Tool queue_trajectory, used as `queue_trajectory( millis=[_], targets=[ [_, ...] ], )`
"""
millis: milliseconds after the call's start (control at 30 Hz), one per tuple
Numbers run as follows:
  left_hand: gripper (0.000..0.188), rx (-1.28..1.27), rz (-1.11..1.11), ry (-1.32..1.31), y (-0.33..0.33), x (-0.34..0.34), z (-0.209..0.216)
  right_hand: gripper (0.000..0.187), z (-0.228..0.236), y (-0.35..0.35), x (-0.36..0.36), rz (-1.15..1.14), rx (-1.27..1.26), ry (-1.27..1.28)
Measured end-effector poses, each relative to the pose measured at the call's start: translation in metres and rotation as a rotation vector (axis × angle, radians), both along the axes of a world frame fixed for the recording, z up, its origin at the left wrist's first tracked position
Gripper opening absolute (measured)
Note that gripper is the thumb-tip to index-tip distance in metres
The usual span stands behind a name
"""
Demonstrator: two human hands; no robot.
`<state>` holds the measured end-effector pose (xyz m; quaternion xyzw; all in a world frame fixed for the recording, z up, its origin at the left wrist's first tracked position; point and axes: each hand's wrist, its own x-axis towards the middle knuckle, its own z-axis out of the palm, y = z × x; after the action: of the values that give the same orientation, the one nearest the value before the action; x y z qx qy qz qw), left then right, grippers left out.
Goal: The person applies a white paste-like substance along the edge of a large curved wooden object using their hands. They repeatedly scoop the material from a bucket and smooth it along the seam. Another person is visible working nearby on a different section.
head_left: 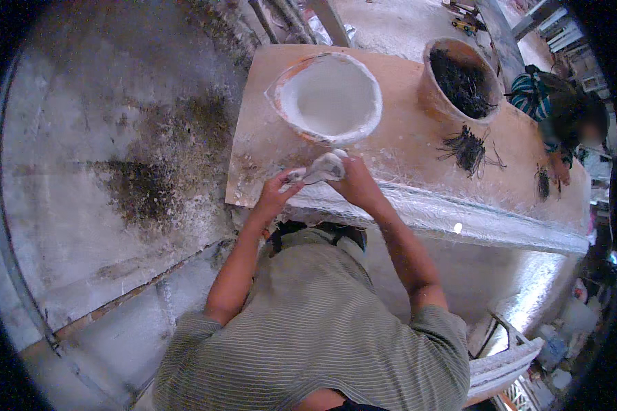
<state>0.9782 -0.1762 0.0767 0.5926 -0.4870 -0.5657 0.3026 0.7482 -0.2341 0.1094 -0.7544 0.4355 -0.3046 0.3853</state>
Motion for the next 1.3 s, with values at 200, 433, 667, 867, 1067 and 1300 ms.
queue_trajectory(
  millis=[200, 433, 667, 867, 1067, 1300],
  targets=[
    [0.022, -0.052, 0.03, -0.127, -0.003, 0.088, -0.032, 0.028, -0.048, -0.005, 0.113, 0.04, -0.008, 0.446],
    [0.027, -0.49, -0.108, -0.406, -0.035, 0.118, -0.08, 0.048, -0.079, -0.028, 0.175, 0.427, 0.315, 0.906],
    [0.026, -0.471, -0.342, -0.536, -0.012, 0.138, -0.115, 0.074, -0.094, 0.007, 0.192, 0.341, -0.063, 1.003],
    [0.025, -0.191, -0.122, -0.263, 0.026, 0.128, -0.096, 0.038, -0.099, 0.058, 0.19, 0.064, -0.175, 0.805],
    [0.028, -0.241, 0.097, -0.134, 0.027, 0.128, -0.112, 0.034, -0.088, 0.077, 0.178, -0.248, -0.144, 0.486],
    [0.03, -0.313, 0.023, -0.15, 0.014, 0.121, -0.123, 0.032, -0.093, 0.087, 0.157, -0.911, 0.157, -0.146]
  ],
)
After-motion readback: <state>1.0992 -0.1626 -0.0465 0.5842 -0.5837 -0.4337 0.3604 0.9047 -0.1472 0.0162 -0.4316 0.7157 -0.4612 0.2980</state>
